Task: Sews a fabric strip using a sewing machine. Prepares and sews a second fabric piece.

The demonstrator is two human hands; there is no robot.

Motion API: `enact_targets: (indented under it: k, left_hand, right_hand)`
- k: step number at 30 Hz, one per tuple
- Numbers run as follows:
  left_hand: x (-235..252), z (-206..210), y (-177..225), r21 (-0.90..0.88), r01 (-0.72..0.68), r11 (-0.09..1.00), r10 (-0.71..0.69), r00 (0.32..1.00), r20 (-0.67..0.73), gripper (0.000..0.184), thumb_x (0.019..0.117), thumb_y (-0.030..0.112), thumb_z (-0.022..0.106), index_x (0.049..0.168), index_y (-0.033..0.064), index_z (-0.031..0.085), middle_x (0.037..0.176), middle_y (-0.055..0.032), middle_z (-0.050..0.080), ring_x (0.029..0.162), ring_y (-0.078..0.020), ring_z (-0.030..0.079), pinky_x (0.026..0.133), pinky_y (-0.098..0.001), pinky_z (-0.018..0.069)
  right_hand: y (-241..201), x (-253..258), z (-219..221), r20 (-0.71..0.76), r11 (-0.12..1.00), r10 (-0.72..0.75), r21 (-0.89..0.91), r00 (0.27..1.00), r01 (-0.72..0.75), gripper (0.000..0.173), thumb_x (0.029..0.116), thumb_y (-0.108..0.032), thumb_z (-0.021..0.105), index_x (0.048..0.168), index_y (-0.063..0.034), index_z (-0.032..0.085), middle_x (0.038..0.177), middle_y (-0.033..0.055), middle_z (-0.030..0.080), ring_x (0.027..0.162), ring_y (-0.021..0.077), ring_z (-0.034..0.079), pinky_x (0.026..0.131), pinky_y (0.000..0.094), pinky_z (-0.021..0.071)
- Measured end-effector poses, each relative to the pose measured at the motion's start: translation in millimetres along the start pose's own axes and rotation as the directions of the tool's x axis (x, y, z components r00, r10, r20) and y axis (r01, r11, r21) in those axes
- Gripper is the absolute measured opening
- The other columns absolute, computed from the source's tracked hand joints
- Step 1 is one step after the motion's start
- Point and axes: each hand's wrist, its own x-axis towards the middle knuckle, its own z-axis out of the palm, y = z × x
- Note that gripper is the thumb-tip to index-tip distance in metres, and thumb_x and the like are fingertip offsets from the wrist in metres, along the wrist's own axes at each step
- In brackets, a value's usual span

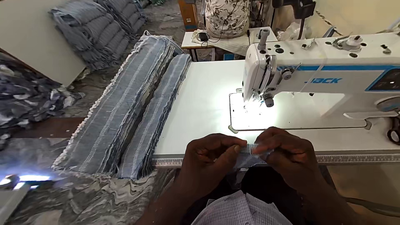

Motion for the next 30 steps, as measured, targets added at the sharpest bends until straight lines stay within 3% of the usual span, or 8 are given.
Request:
enact_targets:
  k: [3,8,12,16,20,24,26,30]
  left_hand:
    - [2.4,7.5,5.2,0.109,-0.035,0.993,0.033,0.999,0.020,0.034,0.0906,-0.001,0.071,0.123,0.0031,0.061,0.097,-0.0053,0.072,0.077,-0.0137,0.070,0.068,-0.0261,0.0626]
    - [3.6,5.1,6.0,0.085,0.065,0.994,-0.070,0.996,0.062,0.054,0.0899,0.011,0.070,0.139,0.0022,0.051,0.099,-0.0073,0.070,0.082,-0.0172,0.070,0.071,-0.0286,0.0626]
    - [3.3,7.5,2.9,0.156,0.049,0.987,-0.042,0.998,-0.046,0.010,0.0937,0.007,0.073,0.102,0.0031,0.075,0.090,-0.0033,0.071,0.067,-0.0113,0.067,0.059,-0.0239,0.0609]
    - [4.1,8.9,2.8,0.140,0.025,0.990,-0.023,1.000,-0.020,0.017,0.0915,0.006,0.073,0.109,0.0024,0.073,0.098,-0.0041,0.069,0.075,-0.0132,0.068,0.066,-0.0261,0.0625]
    - [4.7,12.8,0.4,0.196,-0.029,0.980,0.052,0.992,-0.115,0.010,0.0877,0.002,0.076,0.098,0.0028,0.075,0.091,-0.0040,0.071,0.072,-0.0135,0.069,0.065,-0.0273,0.0638]
    - [-0.3,22.3,-8.7,0.598,-0.218,0.771,0.294,0.955,-0.030,0.025,0.0908,0.007,0.074,0.116,0.0044,0.074,0.111,-0.0045,0.071,0.102,-0.0118,0.068,0.086,-0.0269,0.0600]
    - [-3.4,23.4,-10.1,0.622,-0.239,0.746,0.261,0.964,0.057,0.034,0.0952,0.012,0.071,0.128,0.0052,0.070,0.116,-0.0044,0.068,0.105,-0.0106,0.066,0.088,-0.0255,0.0589]
    - [13.5,-5.7,0.8,0.367,-0.109,0.924,0.048,0.984,0.170,0.020,0.0993,0.016,0.068,0.116,0.0079,0.076,0.110,0.0001,0.074,0.095,-0.0094,0.072,0.081,-0.0257,0.0637]
  right_hand:
    - [-2.2,5.9,3.4,0.005,0.995,0.063,-0.080,0.998,-0.062,0.037,0.0908,-0.026,0.074,0.119,-0.0026,0.069,0.095,0.0005,0.068,0.081,0.0099,0.066,0.070,0.0250,0.0601]
    - [-7.9,9.5,8.0,-0.103,0.961,0.062,-0.264,0.993,-0.087,0.006,0.0870,-0.013,0.075,0.091,-0.0100,0.078,0.084,-0.0042,0.070,0.072,0.0057,0.067,0.060,0.0207,0.0601]
    - [-5.7,8.0,6.8,-0.093,0.947,0.040,-0.314,0.995,-0.068,0.008,0.0885,-0.018,0.074,0.092,-0.0117,0.076,0.088,-0.0052,0.070,0.077,0.0056,0.067,0.063,0.0211,0.0593]
    - [-7.2,9.0,7.4,-0.103,0.957,0.000,-0.288,0.995,-0.030,0.006,0.0890,-0.015,0.072,0.090,-0.0093,0.074,0.085,-0.0048,0.068,0.072,0.0033,0.065,0.060,0.0178,0.0576]
    - [-7.2,9.1,8.6,-0.122,0.946,-0.060,-0.324,0.991,0.017,0.005,0.0870,-0.012,0.074,0.089,-0.0078,0.075,0.084,-0.0043,0.067,0.072,0.0027,0.064,0.058,0.0162,0.0552]
    - [-2.3,5.8,9.8,-0.180,0.929,-0.146,-0.363,0.973,0.072,0.009,0.0875,-0.009,0.079,0.094,-0.0022,0.078,0.093,0.0011,0.072,0.081,0.0052,0.069,0.067,0.0180,0.0605]
    - [2.5,4.7,5.5,-0.223,0.927,-0.149,-0.372,0.963,0.057,0.008,0.0871,-0.009,0.078,0.093,-0.0032,0.078,0.091,0.0002,0.072,0.079,0.0055,0.068,0.065,0.0185,0.0592]
    - [6.1,0.7,-0.1,-0.153,0.931,-0.080,-0.366,0.985,0.018,0.006,0.0878,-0.014,0.071,0.090,-0.0092,0.075,0.086,-0.0049,0.069,0.075,0.0020,0.065,0.061,0.0164,0.0569]
